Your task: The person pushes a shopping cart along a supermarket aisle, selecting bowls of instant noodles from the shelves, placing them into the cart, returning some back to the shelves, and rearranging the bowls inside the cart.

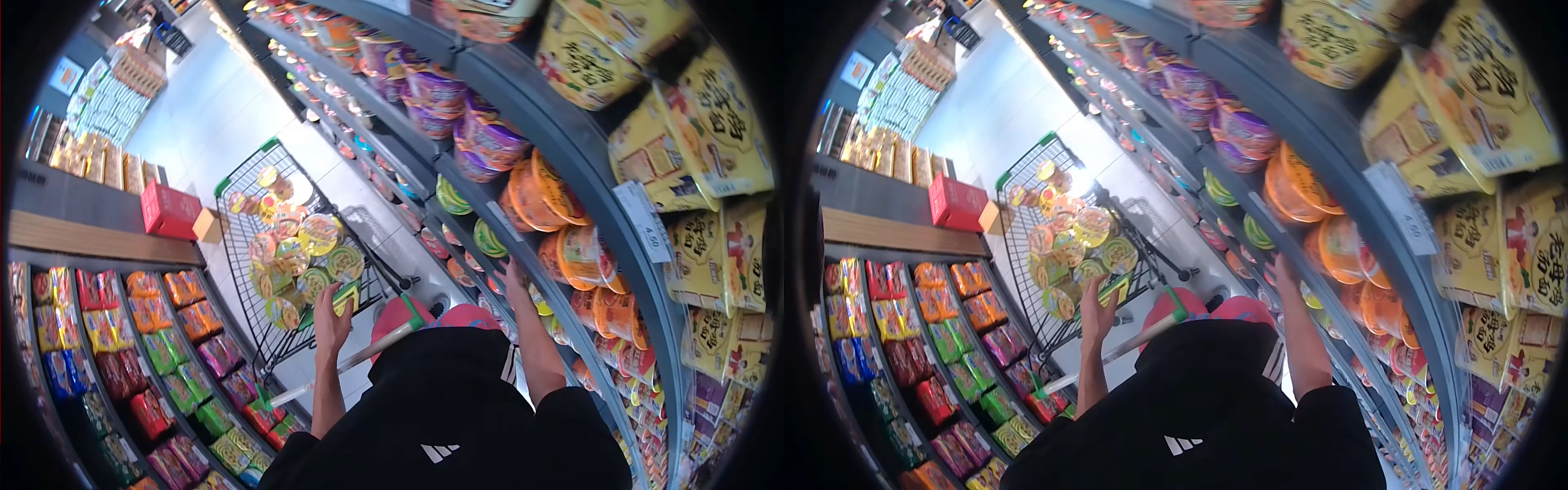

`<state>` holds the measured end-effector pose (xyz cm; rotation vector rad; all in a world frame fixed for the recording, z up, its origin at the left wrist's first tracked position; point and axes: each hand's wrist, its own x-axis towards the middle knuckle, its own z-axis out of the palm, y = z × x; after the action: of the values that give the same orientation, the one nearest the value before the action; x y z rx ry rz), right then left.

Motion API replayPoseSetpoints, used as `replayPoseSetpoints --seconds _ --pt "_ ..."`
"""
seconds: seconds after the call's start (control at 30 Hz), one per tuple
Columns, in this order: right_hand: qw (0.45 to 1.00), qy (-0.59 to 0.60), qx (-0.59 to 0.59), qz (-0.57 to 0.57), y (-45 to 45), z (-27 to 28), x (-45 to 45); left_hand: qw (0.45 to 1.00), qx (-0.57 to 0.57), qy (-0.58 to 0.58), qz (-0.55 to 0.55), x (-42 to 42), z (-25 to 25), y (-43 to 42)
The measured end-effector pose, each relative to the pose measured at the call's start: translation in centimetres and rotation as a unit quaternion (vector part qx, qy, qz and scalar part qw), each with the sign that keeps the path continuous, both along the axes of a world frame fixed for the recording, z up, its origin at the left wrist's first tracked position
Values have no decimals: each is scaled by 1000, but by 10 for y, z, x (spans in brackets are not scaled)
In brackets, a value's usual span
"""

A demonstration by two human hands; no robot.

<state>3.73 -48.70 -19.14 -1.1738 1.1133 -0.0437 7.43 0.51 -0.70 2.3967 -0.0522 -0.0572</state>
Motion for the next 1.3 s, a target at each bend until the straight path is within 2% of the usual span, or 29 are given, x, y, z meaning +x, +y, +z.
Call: replayPoseSetpoints --seconds 0.13,0.27,0.5,0.53,0.6,0.7,0.77,0.8,0.83,0.93,0.97,1.03,1.07,1.13,1.17,1.23,1.3 --pt "1000 -11 20 2 5 0 13 995 92 -18 28 -30 5 55" --pt "999 -18 40 0 23 29 16 994 82 8 67 -48 5 97" --pt "997 53 17 50 11 35 15 994 24 25 102 -80 -13 138" --pt "996 62 1 58 11 30 12 993 75 22 85 -84 -19 141" --pt "990 103 -7 95 14 21 11 992 97 8 76 -86 -23 140" --pt "969 122 -30 212 63 53 3 989 122 25 74 -86 -27 136" --pt "957 87 -39 273 128 100 -3 986 137 59 71 -81 -32 139" --pt "950 76 -54 299 162 125 -4 982 125 129 52 -74 -26 144" --pt "941 67 -68 326 187 137 -6 984 104 138 52 -71 -24 148" --pt "879 -17 -164 448 225 128 -9 984 67 158 43 -62 -29 157" --pt "853 -1 -230 469 239 133 -11 985 70 152 43 -62 -31 159" --pt "789 29 -358 499 295 191 -5 987 79 137 39 -60 -37 160" --pt "783 50 -363 502 316 212 -1 987 72 138 35 -58 -38 162" --pt "743 19 -428 514 313 200 -10 987 58 144 28 -60 -41 164" --pt "722 1 -460 518 312 194 -12 986 92 139 22 -63 -42 163" --pt "702 12 -482 524 314 191 -14 979 163 122 11 -62 -44 163" --pt "689 30 -503 520 318 191 -17 982 140 126 -1 -60 -52 165"
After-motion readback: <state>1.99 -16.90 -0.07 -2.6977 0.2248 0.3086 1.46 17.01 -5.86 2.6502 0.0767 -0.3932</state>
